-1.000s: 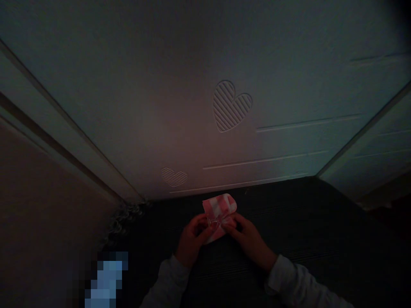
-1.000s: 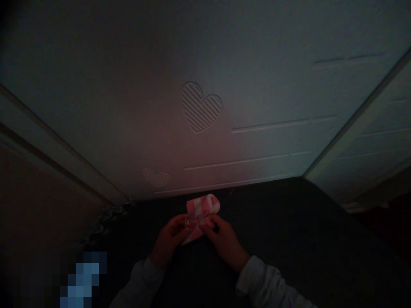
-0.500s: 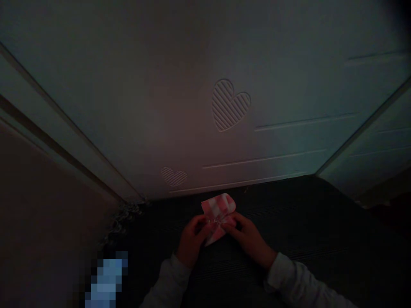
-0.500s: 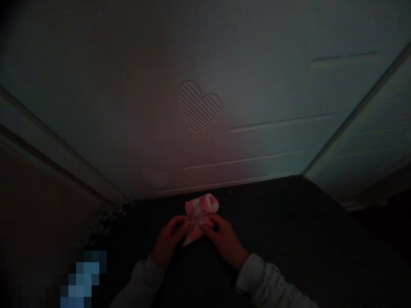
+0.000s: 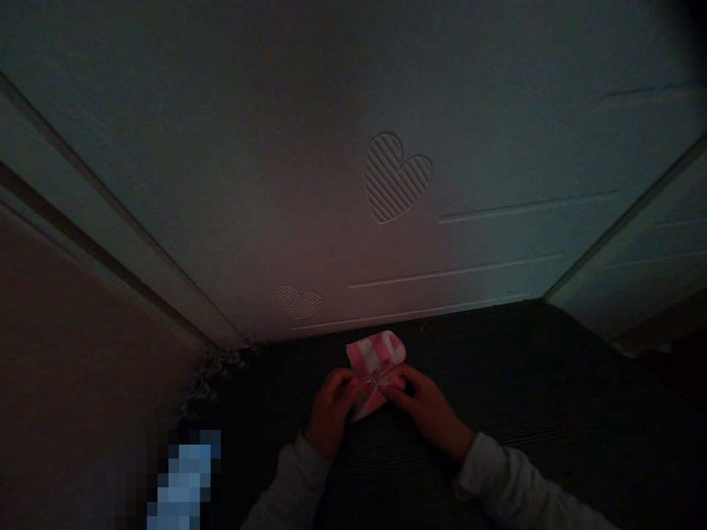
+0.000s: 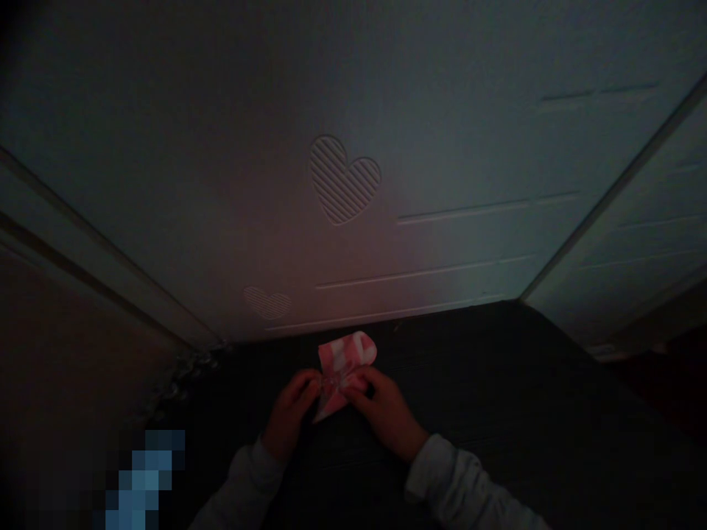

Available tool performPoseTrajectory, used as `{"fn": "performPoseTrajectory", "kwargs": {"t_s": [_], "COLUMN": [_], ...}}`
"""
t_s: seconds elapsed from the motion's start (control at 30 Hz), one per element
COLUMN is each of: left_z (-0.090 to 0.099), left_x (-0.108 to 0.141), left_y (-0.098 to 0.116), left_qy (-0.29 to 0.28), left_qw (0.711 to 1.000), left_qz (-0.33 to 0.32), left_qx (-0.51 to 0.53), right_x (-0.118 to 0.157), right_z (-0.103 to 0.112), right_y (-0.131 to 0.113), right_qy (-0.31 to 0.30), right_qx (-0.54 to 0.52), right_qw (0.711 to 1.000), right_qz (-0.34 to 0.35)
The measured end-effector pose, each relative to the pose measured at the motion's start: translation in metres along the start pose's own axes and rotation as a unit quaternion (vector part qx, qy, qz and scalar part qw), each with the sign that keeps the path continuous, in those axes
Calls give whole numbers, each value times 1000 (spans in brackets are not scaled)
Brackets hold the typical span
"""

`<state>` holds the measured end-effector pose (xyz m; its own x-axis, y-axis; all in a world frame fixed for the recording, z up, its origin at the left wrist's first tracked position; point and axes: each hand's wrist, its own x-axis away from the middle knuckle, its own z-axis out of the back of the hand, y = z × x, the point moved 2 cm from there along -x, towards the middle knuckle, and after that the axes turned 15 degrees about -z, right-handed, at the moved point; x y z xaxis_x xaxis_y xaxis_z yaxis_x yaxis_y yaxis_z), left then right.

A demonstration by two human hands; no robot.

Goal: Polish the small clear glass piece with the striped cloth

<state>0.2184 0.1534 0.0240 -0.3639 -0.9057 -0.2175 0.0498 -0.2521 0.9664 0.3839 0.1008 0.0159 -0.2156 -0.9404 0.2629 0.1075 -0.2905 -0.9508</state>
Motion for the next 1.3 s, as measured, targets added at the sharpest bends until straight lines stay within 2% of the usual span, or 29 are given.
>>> {"fn": "performPoseTrajectory", "kwargs": {"t_s": [0.73,1.3], "left_z": [0,0], "left_x": [2,2], "left_y": [-9,-4], "left_qy": [2,-3], "left_qw": [1000,1000], "left_qz": [15,23], "left_qx": [20,19], "right_x": [0,1], "right_z": [0,0], "right_y": [-1,-2], "right_qy": [-3,-6], "right_qx": [-7,-7], "right_qw": [1000,1000], "right_qz": [5,7]}}
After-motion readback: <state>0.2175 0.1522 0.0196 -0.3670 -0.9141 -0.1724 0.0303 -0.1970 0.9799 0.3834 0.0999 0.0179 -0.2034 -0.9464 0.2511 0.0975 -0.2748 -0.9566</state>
